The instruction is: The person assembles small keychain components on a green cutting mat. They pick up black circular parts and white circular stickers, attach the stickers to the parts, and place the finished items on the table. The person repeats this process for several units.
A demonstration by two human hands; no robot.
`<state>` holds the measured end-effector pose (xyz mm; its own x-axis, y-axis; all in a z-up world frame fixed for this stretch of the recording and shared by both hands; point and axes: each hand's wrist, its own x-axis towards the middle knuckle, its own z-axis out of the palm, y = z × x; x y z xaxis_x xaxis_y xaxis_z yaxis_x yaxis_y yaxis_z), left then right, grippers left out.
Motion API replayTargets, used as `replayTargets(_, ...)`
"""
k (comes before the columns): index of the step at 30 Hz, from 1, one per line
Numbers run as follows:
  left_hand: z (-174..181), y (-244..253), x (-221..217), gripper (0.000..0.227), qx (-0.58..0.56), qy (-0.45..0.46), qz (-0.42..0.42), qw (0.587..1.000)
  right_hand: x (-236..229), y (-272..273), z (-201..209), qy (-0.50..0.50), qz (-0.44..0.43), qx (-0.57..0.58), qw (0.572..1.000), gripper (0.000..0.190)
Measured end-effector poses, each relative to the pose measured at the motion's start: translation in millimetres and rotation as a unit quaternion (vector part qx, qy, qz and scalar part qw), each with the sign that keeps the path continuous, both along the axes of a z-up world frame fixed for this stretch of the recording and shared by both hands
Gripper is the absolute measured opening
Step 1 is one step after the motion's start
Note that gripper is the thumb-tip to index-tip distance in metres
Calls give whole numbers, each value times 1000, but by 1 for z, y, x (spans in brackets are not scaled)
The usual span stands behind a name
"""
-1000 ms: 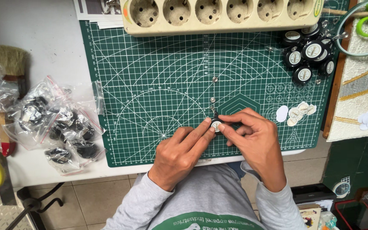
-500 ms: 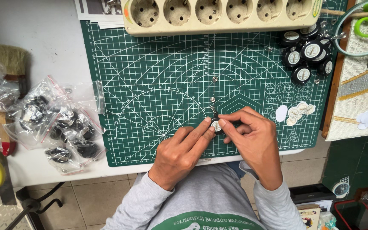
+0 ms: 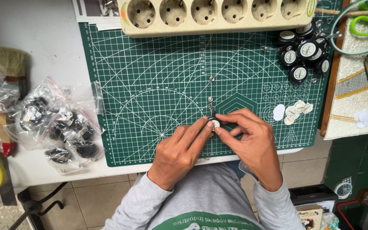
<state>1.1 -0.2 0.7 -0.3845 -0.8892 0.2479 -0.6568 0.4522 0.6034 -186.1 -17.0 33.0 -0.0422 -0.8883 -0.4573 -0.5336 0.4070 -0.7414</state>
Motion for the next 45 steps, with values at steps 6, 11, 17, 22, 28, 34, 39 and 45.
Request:
replayTargets(6, -1, 0, 0, 32, -9, -6, -4, 1000, -1, 1, -1, 8, 9, 9, 1000, 28)
replayTargets(11, -3, 3, 0, 32, -48, -20, -8, 999, -5, 0, -4, -20, -2, 25, 999, 26)
replayTargets(17, -9, 8, -2, 27, -108, -21, -3, 994, -3, 1, -5, -2, -17, 25, 1000, 20)
replayTargets(22, -11, 10, -4, 22, -129, -25, -5, 991, -2, 0, -2, 1, -7, 9, 1000, 18)
replayTargets(28, -5, 7, -3, 24, -116, -18, -8, 993, 8, 3, -5, 29, -35, -34, 998, 11)
replayTargets(34, 0, 7, -2, 38, -53, -28, -8, 998, 6, 5, -6, 5, -48, -26, 999, 13)
replayTargets(39, 0, 6, -3, 37, -45, -24, -9, 999, 0, 5, -3, -11, -17, -27, 999, 20)
replayTargets(45, 4, 3, -1, 35, -10, 21, 1, 1000, 3, 6, 5, 12, 20, -47, 999, 26)
